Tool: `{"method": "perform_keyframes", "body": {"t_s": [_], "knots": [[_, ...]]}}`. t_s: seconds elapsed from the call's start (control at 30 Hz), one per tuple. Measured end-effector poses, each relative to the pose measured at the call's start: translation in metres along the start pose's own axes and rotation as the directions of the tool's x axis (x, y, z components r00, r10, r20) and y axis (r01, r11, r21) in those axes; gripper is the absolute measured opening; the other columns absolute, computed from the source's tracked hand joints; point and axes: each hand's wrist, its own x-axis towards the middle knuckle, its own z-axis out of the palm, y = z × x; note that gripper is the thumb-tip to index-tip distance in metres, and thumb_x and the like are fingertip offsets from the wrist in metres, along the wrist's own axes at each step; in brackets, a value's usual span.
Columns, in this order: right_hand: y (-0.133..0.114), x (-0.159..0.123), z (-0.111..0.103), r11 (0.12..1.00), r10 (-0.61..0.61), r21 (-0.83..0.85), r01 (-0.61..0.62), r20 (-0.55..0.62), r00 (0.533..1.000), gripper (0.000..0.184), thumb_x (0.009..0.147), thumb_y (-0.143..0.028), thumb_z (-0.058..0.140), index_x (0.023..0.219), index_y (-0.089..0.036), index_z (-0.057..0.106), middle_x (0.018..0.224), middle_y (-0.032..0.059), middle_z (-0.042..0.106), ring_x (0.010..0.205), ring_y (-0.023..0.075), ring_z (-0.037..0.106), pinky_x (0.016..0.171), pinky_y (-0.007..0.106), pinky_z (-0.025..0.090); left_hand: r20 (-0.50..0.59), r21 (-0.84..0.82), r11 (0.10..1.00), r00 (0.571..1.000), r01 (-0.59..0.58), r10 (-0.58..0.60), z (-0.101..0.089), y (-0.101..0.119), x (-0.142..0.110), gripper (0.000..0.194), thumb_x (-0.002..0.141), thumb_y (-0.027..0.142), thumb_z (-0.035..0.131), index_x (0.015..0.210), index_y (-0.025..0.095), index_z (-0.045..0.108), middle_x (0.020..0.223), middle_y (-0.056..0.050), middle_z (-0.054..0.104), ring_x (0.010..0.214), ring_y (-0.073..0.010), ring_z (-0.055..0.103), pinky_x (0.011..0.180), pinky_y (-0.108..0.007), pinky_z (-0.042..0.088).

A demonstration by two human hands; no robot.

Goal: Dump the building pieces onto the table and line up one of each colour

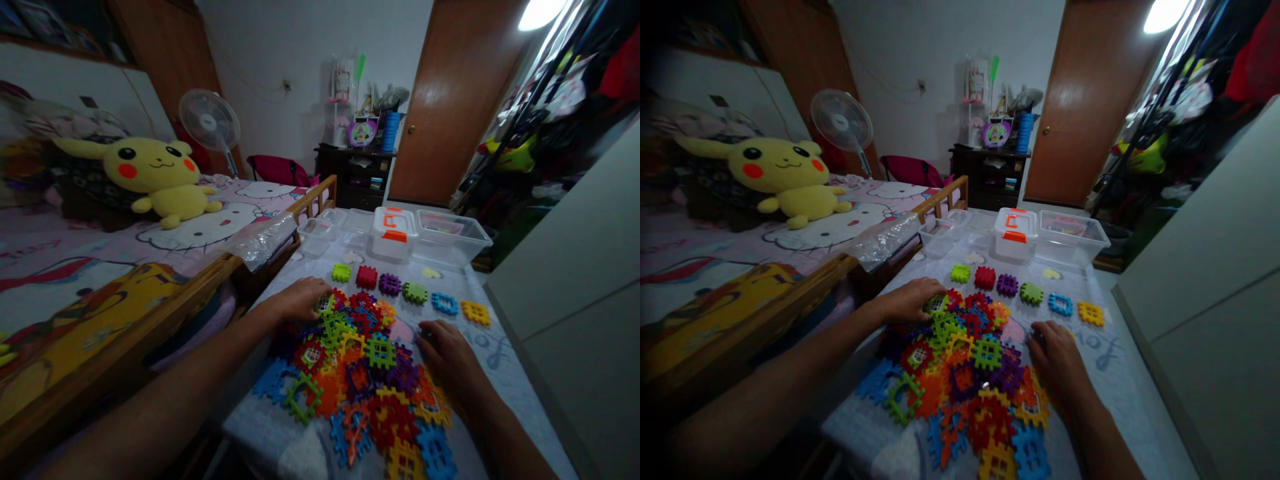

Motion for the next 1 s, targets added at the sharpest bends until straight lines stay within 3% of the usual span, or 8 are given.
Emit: {"method": "perform_keyframes", "body": {"t_s": [0.2,0.33,0.6,0.77,1.0], "knots": [[0.002,0.0,0.002,1.0,-0.006,0.009,0.006,-0.009,1.0,0.027,0.089,-0.033,0.051,0.103,-0.018,0.068,0.104,0.0122,0.069,0.098,0.0268,0.061,0.089,0.04,0.047,-0.133,-0.061,0.998,0.99,0.035,-0.043,0.002,-0.001,-0.004,0.055,0.074,0.022,0.068,0.126,0.02,0.052,0.125,-0.01,0.059,0.119,-0.0266,0.052,0.105,-0.038,0.04],[0.003,0.0,0.003,1.0,-0.02,0.012,0.02,-0.016,1.0,0.028,0.089,-0.033,0.051,0.102,-0.017,0.069,0.102,0.0124,0.069,0.097,0.0267,0.062,0.088,0.04,0.048,-0.19,-0.131,0.99,0.982,-0.05,0.025,-0.006,0.02,-0.013,0.068,0.073,0.022,0.066,0.137,0.023,0.042,0.133,-0.009,0.051,0.126,-0.0254,0.047,0.109,-0.038,0.037],[0.005,0.001,0.005,0.999,-0.033,-0.007,0.033,-0.014,0.999,0.027,0.089,-0.032,0.051,0.102,-0.016,0.069,0.1,0.0114,0.068,0.095,0.0257,0.062,0.086,0.038,0.047,-0.038,-0.15,0.986,0.997,-0.078,0.073,-0.007,0.071,-0.025,0.057,0.072,0.026,0.067,0.127,0.021,0.053,0.125,-0.01,0.056,0.113,-0.0267,0.056,0.099,-0.036,0.046],[0.004,0.002,0.005,0.999,-0.032,-0.009,0.032,-0.005,0.999,0.026,0.089,-0.031,0.051,0.102,-0.017,0.069,0.102,0.0117,0.068,0.097,0.0261,0.061,0.088,0.038,0.046,-0.039,-0.126,0.989,0.997,-0.075,0.071,0.001,0.078,-0.021,0.055,0.072,0.023,0.066,0.125,0.022,0.053,0.124,-0.011,0.058,0.114,-0.0283,0.057,0.099,-0.039,0.046],[0.001,0.002,0.003,1.0,-0.031,-0.005,0.031,-0.01,0.999,0.024,0.09,-0.031,0.051,0.099,-0.019,0.069,0.099,0.0101,0.068,0.094,0.025,0.061,0.085,0.036,0.046,-0.043,-0.279,0.955,0.995,-0.097,0.089,0.006,0.075,-0.014,0.062,0.071,0.013,0.066,0.13,0.026,0.049,0.132,-0.007,0.058,0.122,-0.0251,0.055,0.104,-0.037,0.044]]}}
